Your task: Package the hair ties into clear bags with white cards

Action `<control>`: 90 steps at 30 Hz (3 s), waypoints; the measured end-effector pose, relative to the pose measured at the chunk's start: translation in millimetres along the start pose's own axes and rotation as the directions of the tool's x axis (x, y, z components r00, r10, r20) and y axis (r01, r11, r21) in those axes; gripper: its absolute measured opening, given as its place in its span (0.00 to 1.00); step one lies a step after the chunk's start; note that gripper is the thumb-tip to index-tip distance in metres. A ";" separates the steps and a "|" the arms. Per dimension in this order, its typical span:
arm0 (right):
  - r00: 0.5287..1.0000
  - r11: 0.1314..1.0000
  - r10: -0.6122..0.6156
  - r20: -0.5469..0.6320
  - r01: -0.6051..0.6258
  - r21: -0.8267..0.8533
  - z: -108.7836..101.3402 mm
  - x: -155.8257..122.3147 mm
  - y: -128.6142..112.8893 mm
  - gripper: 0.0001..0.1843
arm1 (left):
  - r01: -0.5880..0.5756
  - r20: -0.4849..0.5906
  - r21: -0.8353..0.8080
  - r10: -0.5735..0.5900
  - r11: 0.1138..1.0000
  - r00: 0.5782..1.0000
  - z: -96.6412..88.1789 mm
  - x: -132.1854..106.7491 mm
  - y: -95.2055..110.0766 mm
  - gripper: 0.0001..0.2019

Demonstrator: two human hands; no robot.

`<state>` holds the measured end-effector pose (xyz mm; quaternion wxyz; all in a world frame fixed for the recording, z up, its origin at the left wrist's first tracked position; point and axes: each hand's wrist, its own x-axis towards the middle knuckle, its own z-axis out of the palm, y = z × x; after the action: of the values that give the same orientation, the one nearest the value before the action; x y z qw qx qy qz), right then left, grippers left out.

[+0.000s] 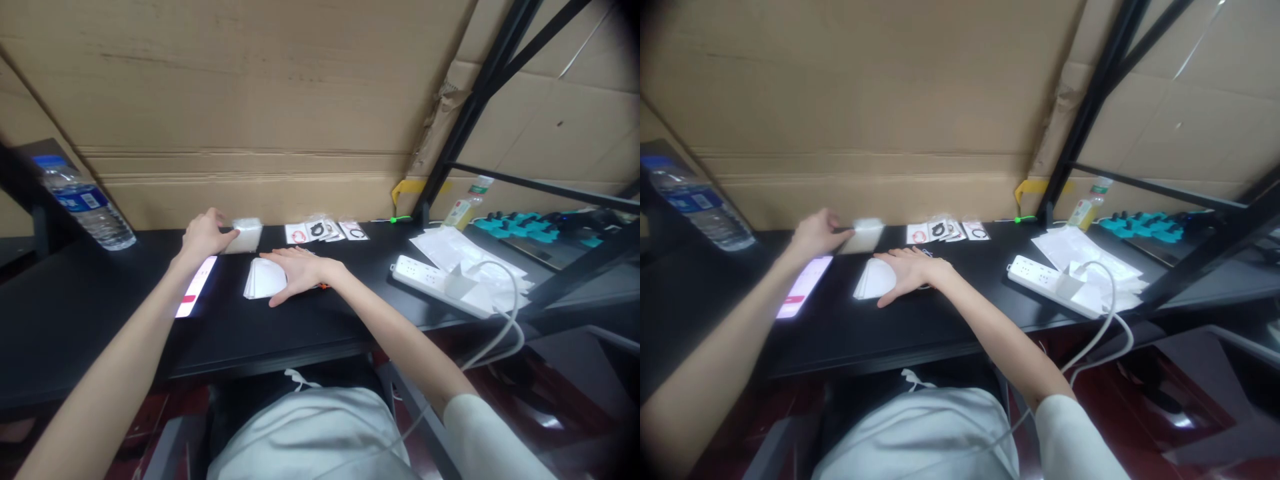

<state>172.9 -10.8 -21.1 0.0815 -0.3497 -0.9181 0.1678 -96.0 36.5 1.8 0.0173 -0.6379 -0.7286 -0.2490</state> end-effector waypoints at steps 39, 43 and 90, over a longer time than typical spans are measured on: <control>0.999 0.990 -0.020 -0.028 0.016 -0.141 1.1 -5.2 1.8 0.60 | -0.006 0.043 0.007 0.006 1.000 0.999 -7.4 -7.0 5.4 0.28; 0.996 0.991 -0.039 -0.076 0.029 -0.134 6.4 -3.3 4.6 0.58 | -0.030 0.055 -0.002 0.030 1.000 0.998 -7.7 -8.0 4.7 0.28; 0.994 0.994 -0.097 -0.047 0.094 -0.062 20.9 42.1 -21.4 0.61 | -0.037 0.060 0.017 0.036 0.999 0.998 -13.8 -7.2 5.9 0.21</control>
<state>123.0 -2.8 -31.3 0.1020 -0.3116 -0.9361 0.1276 -93.2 25.0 13.4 0.0060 -0.6580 -0.7192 -0.2230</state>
